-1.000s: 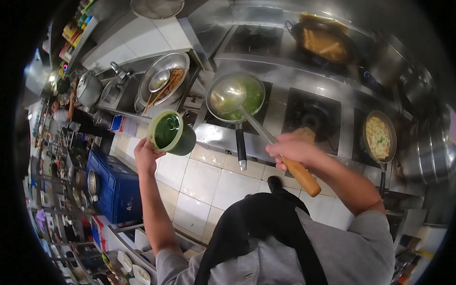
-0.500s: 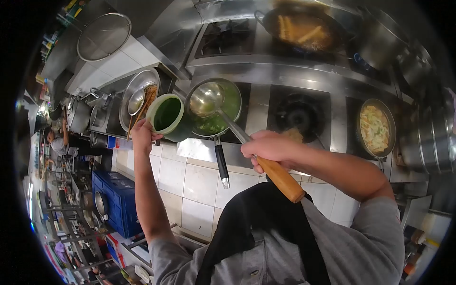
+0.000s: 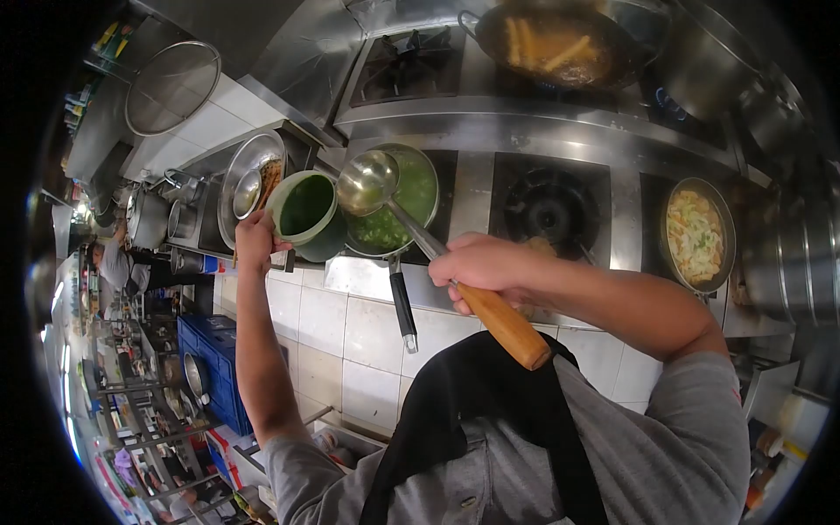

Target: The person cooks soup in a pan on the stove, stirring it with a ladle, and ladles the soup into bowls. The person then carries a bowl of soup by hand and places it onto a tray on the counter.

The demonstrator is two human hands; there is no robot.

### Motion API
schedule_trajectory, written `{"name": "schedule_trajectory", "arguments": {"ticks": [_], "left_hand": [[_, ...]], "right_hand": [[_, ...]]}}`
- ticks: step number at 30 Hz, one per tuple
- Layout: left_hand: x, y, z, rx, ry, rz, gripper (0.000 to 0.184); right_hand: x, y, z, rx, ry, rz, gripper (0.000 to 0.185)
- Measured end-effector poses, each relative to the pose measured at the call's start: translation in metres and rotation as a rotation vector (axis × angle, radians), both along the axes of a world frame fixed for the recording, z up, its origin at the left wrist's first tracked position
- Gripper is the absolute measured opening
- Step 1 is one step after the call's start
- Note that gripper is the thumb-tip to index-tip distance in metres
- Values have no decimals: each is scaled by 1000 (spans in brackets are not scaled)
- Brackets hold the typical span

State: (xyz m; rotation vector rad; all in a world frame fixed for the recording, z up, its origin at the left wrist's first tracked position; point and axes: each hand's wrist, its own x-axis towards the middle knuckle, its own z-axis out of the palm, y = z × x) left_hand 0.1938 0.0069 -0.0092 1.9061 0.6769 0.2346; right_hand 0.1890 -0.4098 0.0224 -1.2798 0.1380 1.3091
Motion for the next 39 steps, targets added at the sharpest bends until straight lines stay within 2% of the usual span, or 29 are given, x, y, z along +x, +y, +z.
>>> {"name": "schedule_trajectory", "arguments": {"ticks": [23,39], "left_hand": [[21,-13,7,112,118,-54,30],[24,-21,9,132,85,-50,24]], "right_hand": [[8,-15,1,-2,3,6,19],[12,-23,-5,14,-11,28,20]]}}
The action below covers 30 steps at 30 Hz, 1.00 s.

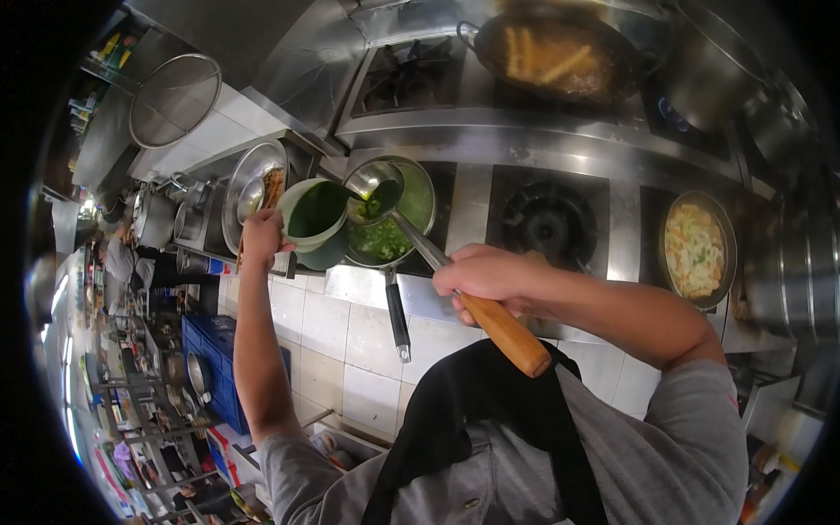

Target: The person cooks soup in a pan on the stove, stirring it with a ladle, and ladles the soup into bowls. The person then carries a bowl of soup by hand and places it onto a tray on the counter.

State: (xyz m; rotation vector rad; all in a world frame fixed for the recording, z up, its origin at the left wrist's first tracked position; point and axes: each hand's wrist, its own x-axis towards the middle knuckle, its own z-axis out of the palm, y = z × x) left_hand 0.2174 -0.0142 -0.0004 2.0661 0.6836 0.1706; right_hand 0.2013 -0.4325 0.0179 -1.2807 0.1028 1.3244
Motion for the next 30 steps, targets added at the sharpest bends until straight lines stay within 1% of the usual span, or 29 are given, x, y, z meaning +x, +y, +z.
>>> {"name": "schedule_trajectory", "arguments": {"ticks": [6,9,10,11,12,14,15,17,18,20,21,23,24,25,26,27,28,29,30], "left_hand": [[-7,1,-5,-6,-23,37,24],[-20,-1,-9,-159,-88,91,26],[-24,0,-13,-161,-91,104,26],[-28,2,-18,-217,-139,117,27],[-33,4,-21,-274,-187,132,29],[-44,6,-25,-316,-194,127,30],[-50,4,-24,-331,-225,146,30],[-65,3,-23,-339,-279,175,32],[-75,4,-21,-350,-286,193,32],[-99,9,-16,-391,-303,244,33],[-113,13,-15,-381,-317,271,33],[-140,12,-7,-392,-353,293,32],[-157,27,-19,-383,-366,276,29],[-176,39,-24,-357,-336,282,26],[-195,37,-18,-333,-326,385,25],[-218,44,-21,-312,-382,386,25],[-241,49,-19,-317,-399,448,26],[-261,59,-23,-325,-410,518,26],[-282,74,-27,-344,-423,562,26]], "right_hand": [[0,0,-3,-26,-29,4,20],[-2,0,-13,-51,-73,22,20],[-2,-1,-18,-62,-169,75,20],[-2,-1,-24,-74,-266,129,20],[-2,-2,-29,-77,-268,145,20],[-2,-4,-45,-262,-649,293,23],[-2,-5,-62,-266,-653,311,23],[-1,-10,-102,-356,-1256,277,28],[2,-9,-110,-357,-1263,300,28],[8,-3,-120,-482,-1183,359,28],[8,-1,-125,-469,-1198,391,28],[4,8,-137,-669,-1264,343,28],[3,10,-142,-693,-1248,379,29],[-9,18,-127,-613,-1208,266,31],[-8,13,-149,-370,-1288,222,35],[-13,20,-142,-274,-1160,229,37],[-14,33,-134,-378,-1167,349,27],[8,21,-167,-309,-862,318,13],[-4,37,-137,-244,-525,169,5]]}}
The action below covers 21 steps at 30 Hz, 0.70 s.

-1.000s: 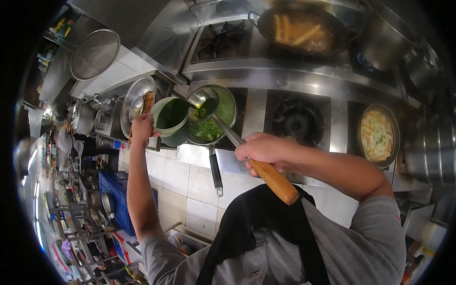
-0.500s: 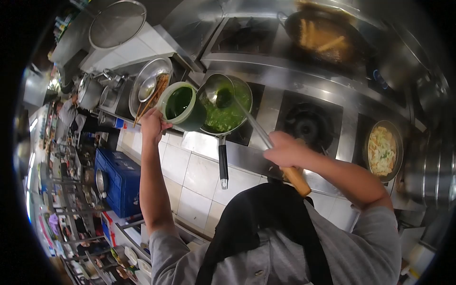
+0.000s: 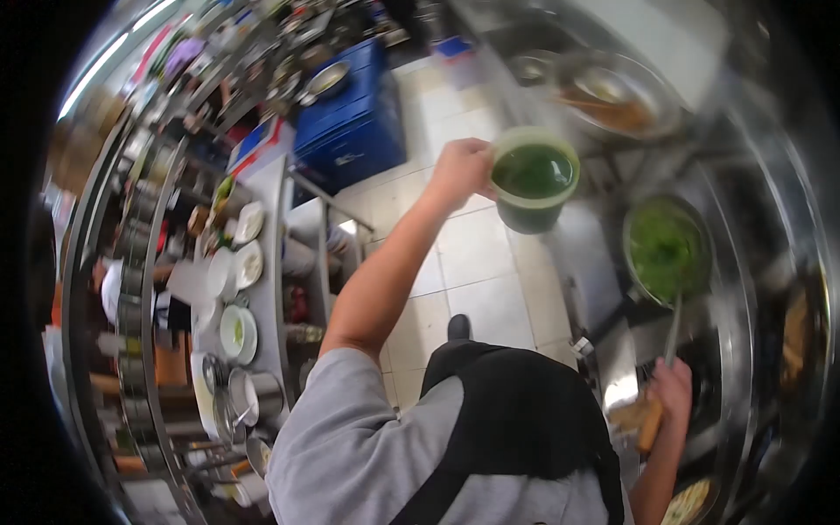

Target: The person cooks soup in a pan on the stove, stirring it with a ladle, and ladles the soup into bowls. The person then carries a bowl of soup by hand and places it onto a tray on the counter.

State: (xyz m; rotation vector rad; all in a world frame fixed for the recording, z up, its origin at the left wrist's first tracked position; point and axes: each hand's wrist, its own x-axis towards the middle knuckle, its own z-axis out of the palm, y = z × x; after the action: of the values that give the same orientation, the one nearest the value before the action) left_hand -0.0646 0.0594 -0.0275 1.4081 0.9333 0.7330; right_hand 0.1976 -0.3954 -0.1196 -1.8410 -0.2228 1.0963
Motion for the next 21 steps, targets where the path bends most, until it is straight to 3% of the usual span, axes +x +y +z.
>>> {"name": "schedule_trajectory", "arguments": {"ticks": [3,7,10,12,20,21], "left_hand": [[-77,39,-11,16,-2,143,26],[-194,111,-30,39,-1,287,28],[-283,163,-36,79,15,468,29],[-342,198,-39,92,37,559,30],[-547,338,-81,180,43,983,33],[-560,350,-84,191,8,1069,30]], "right_hand": [[-10,14,11,189,247,-390,6],[-45,41,8,316,232,-458,5],[-63,56,-3,90,166,-443,8],[-69,68,-22,74,-84,-262,11],[-104,111,-29,-266,-514,-258,16],[-108,117,-29,-309,-679,-205,16]]}}
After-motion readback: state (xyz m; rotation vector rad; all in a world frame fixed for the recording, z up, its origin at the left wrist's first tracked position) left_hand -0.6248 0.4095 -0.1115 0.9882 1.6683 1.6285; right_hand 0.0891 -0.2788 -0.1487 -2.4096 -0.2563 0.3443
